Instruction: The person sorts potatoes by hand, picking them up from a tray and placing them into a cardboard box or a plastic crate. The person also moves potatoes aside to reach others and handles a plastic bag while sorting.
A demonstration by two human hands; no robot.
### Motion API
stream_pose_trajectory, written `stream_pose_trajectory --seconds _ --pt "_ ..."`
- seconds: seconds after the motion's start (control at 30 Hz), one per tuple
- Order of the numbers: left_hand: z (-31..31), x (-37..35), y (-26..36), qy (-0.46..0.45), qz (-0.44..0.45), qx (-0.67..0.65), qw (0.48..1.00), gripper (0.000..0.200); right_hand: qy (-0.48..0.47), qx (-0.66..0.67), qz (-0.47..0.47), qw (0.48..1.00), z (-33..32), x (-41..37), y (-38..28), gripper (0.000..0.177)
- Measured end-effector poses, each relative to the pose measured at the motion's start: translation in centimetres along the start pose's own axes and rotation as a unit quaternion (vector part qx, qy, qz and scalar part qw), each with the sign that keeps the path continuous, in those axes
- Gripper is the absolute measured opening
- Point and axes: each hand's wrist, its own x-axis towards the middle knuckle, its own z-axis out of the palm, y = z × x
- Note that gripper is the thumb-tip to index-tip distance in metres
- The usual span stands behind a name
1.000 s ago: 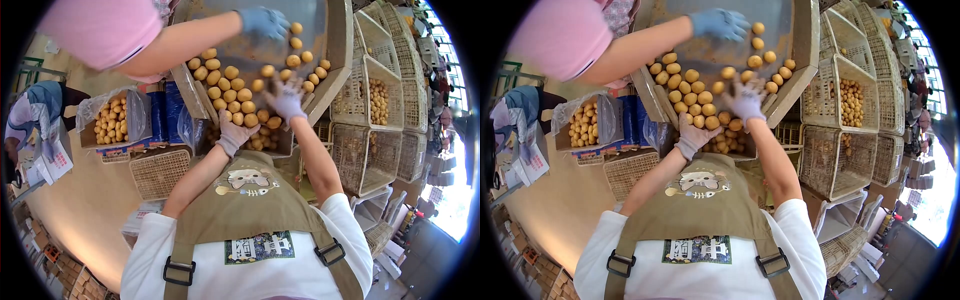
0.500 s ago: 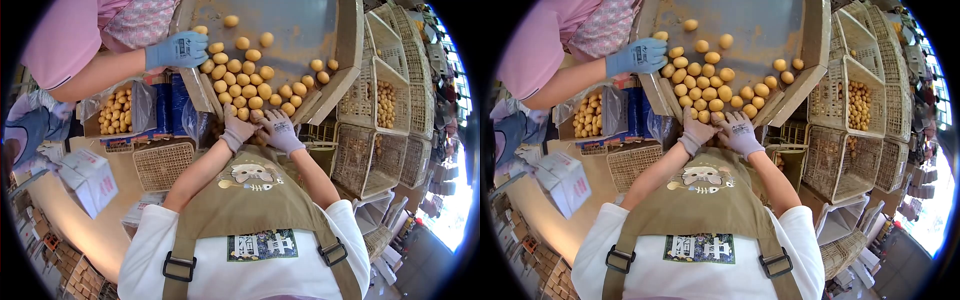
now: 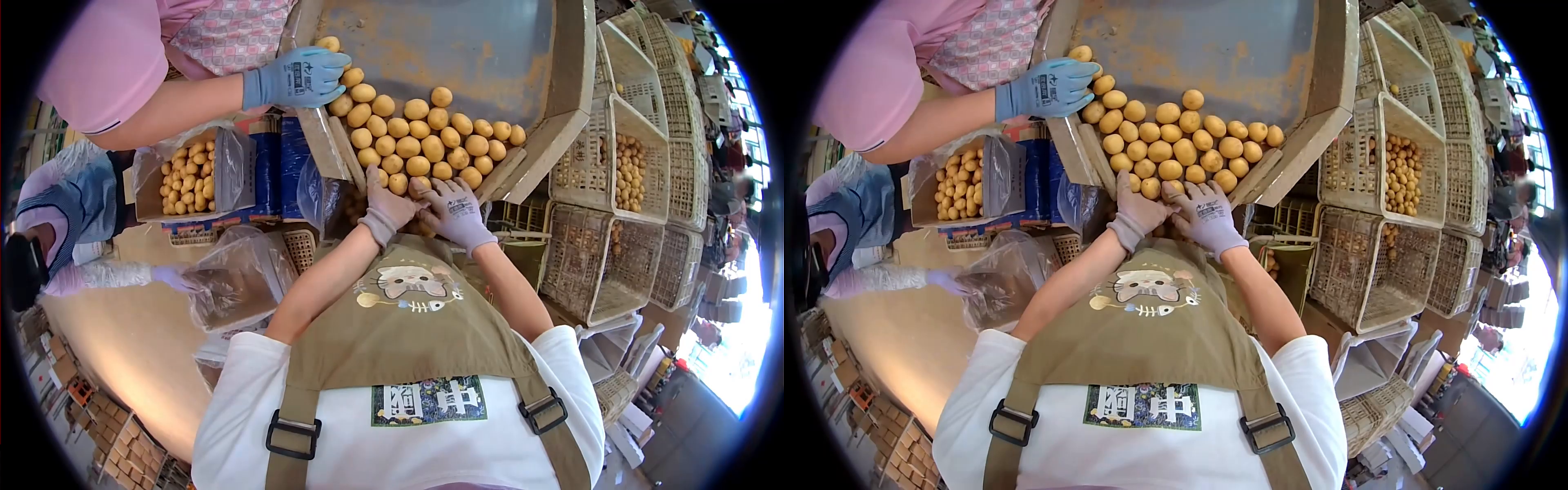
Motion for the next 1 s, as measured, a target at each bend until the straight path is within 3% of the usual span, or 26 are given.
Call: stream_pose_trajectory --seconds 0.5,0.6,0.7,0.77,0.8,0.83,0.9,0.93,1.0 --pt "-0.8 0.4 0.2 -0.018 -0.001 0.020 1.000 0.091 0.010 -0.007 -0.004 1.000 0.2 0.2 0.1 0.058" --pt "-1.0 0.4 0.1 -0.015 -0.010 0.015 1.000 0.089 0.079 0.006 0.011 0.997 1.2 0.8 -0.8 0.058" --pt "-1.5 0.5 0.6 -0.049 -0.022 0.030 0.998 0.083 0.146 0.011 -0.066 0.987 0.1 1.5 -2.2 0.055" --pt "-1.3 -0.2 0.6 -0.076 -0.026 0.081 0.993 0.077 0.132 -0.052 -0.021 0.990 -0.5 2.0 0.1 0.047" --pt "-2.2 0.4 0.9 -0.037 -0.035 0.113 0.992 0.068 0.114 -0.045 -0.017 0.992 -0.2 2.7 2.4 0.048" --pt "-2.7 0.6 1.2 0.002 -0.047 0.144 0.988 0.060 0.200 0.025 0.070 0.977 -0.5 3.4 2.5 0.050" --pt "-3.4 1.1 0.1 0.073 0.012 0.286 0.955 0.064 0.225 -0.019 0.195 0.954 -1.4 4.8 2.4 0.061" --pt "-3.7 1.5 0.3 0.059 0.010 0.279 0.959 0.066 0.146 -0.031 0.231 0.961 -1.6 5.3 1.2 0.060" --pt "-3.2 1.7 0.8 0.030 0.006 0.267 0.963 0.070 0.050 -0.023 0.138 0.989 -0.7 5.1 -0.3 0.059"
